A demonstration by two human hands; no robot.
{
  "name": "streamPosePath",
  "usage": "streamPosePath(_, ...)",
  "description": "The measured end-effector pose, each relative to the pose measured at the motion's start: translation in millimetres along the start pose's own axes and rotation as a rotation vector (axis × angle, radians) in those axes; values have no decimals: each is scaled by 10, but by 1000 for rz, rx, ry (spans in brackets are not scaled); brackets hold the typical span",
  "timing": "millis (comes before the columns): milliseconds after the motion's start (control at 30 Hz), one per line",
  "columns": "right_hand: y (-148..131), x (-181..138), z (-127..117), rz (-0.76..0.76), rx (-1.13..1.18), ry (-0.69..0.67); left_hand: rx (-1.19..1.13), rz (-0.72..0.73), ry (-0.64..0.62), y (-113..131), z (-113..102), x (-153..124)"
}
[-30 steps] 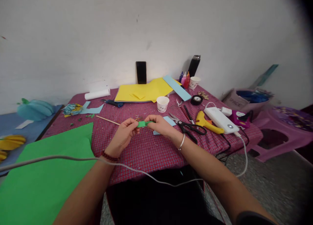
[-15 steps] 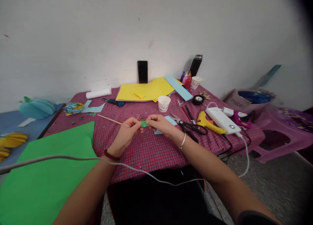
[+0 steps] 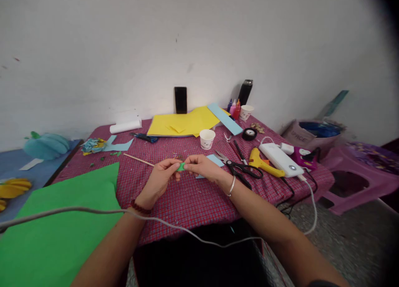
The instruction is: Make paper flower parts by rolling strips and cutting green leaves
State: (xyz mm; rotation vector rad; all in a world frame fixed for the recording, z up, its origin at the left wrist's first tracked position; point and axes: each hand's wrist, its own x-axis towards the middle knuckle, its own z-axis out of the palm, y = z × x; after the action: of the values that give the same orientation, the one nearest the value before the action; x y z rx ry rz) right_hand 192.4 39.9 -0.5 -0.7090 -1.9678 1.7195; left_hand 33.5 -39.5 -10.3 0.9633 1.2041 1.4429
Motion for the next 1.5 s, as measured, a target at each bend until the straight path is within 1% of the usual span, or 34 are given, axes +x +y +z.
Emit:
streamPosePath(100,-32,-23,-26,25,1,-62,-12,2,25,16,-9,-4)
streamPosePath(200,-51,-35,-40,47,-8,-75,5,11,12,37,-9,-13)
streamPosePath(467,-28,-15,-45,55,-9,-41,68,15,-11,23,-32,-5)
streamPosePath(667,-13,-11,-56,57,-5,-37,126,49,-44,-26,-70,7)
streamPosePath(967,-34,-28,-59,60,-42,-37,266,104,-94,0,-55,10)
streamPosePath(1500,20,-7,-52,28,-127,12,350,111,-65,60,-23,-24)
